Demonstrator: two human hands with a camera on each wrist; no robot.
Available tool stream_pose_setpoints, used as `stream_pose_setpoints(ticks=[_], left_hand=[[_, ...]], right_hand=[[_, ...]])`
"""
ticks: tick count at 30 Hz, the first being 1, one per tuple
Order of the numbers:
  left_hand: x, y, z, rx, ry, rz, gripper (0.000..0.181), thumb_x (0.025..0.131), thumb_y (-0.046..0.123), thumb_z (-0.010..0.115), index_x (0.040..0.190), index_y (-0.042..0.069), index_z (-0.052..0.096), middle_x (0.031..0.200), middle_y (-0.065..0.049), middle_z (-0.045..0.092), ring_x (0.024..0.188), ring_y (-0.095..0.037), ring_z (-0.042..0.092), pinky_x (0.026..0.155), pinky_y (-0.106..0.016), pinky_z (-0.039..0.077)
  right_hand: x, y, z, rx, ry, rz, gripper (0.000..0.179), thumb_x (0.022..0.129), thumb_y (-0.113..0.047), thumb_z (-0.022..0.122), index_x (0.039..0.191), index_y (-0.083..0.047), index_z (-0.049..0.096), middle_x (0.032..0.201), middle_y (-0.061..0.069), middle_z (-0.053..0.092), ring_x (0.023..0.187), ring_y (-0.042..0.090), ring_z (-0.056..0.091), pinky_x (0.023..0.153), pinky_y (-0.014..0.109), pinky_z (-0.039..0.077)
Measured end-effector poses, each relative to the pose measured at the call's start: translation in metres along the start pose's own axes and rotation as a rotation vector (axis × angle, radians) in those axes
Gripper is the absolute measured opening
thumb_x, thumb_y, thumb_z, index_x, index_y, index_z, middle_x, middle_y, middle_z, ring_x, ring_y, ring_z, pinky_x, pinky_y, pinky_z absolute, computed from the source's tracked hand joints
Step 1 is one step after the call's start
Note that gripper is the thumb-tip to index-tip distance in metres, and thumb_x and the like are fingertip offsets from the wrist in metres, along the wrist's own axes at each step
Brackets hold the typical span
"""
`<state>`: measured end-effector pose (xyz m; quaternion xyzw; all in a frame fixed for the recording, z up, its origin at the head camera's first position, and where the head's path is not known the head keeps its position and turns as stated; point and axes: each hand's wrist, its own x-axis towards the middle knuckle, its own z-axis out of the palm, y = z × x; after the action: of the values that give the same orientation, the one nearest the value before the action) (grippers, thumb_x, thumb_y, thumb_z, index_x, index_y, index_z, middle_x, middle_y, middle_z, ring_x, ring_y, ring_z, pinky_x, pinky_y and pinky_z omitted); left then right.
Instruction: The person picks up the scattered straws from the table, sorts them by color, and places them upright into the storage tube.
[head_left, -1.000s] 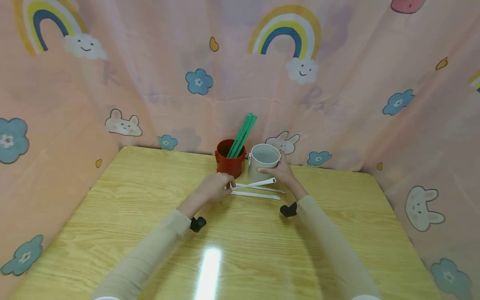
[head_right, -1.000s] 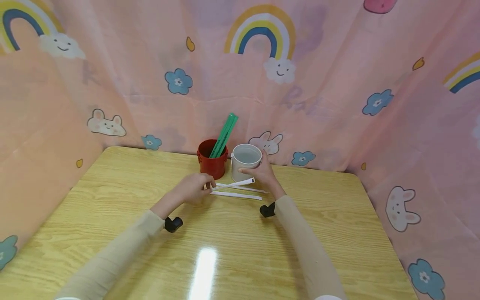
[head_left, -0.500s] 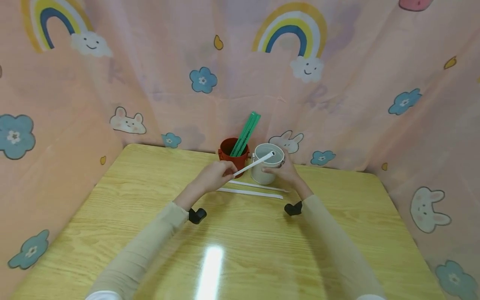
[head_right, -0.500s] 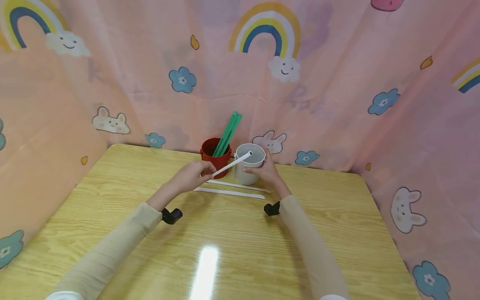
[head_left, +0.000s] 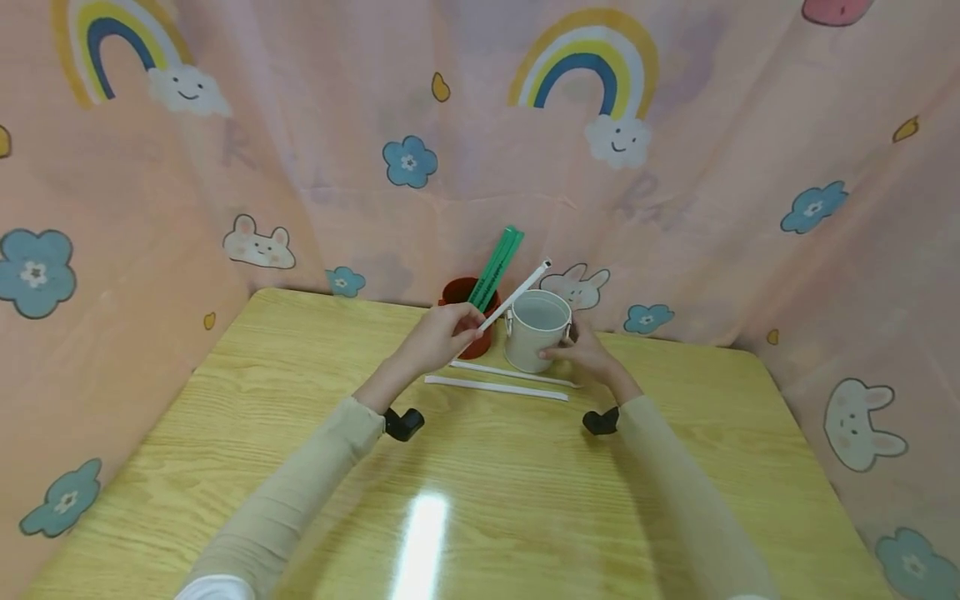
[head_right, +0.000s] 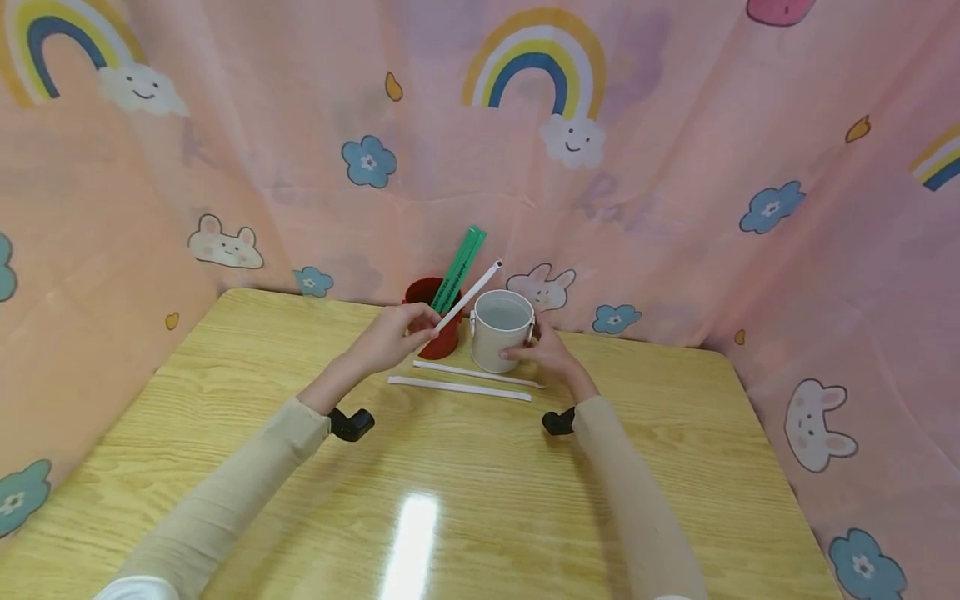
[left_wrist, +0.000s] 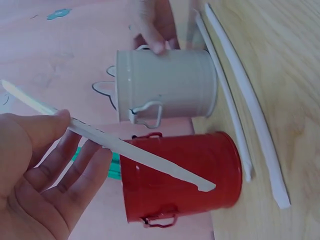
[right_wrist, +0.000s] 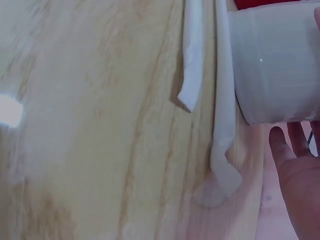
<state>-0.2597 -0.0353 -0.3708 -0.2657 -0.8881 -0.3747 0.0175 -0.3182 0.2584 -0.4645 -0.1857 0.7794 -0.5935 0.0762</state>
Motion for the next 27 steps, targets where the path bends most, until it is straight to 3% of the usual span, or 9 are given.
stream_pose_setpoints(ticks=[8,15,20,27], left_hand=[[0.014,0.013,-0.002,-0.067,0.123,0.046,0.017,0.094,0.014,0.062,0.108,0.005,0.065,0.099,-0.009,0.069,0.086,-0.022,0.065,0.078,-0.033,0.054],[0.029,0.022,0.004,-0.14,0.252,0.086,0.017,0.092,0.011,0.064,0.106,0.003,0.066,0.094,-0.011,0.07,0.083,-0.025,0.065,0.08,-0.037,0.055],[0.04,0.028,0.008,-0.172,0.301,0.078,0.019,0.091,0.011,0.065,0.11,0.004,0.065,0.098,-0.012,0.07,0.087,-0.027,0.067,0.083,-0.039,0.056],[0.06,0.037,0.008,-0.212,0.312,0.077,0.022,0.093,0.014,0.063,0.112,0.002,0.064,0.102,-0.014,0.069,0.09,-0.026,0.066,0.085,-0.033,0.056]], right_hand=[[0.006,0.01,0.002,-0.003,0.016,-0.043,0.077,0.078,0.0,0.076,0.144,-0.013,0.037,0.143,0.01,0.044,0.14,0.034,0.031,0.116,0.062,0.016],[0.005,0.013,0.01,0.024,0.101,0.014,0.079,0.076,0.0,0.078,0.143,-0.012,0.036,0.142,0.012,0.042,0.136,0.032,0.034,0.114,0.061,0.023],[0.004,0.011,0.013,0.018,0.124,0.03,0.081,0.076,0.001,0.077,0.144,-0.011,0.034,0.144,0.014,0.04,0.138,0.035,0.032,0.114,0.061,0.023],[0.004,0.011,0.014,0.02,0.126,0.034,0.083,0.076,0.002,0.077,0.145,-0.01,0.033,0.145,0.016,0.038,0.139,0.037,0.031,0.114,0.06,0.024]])
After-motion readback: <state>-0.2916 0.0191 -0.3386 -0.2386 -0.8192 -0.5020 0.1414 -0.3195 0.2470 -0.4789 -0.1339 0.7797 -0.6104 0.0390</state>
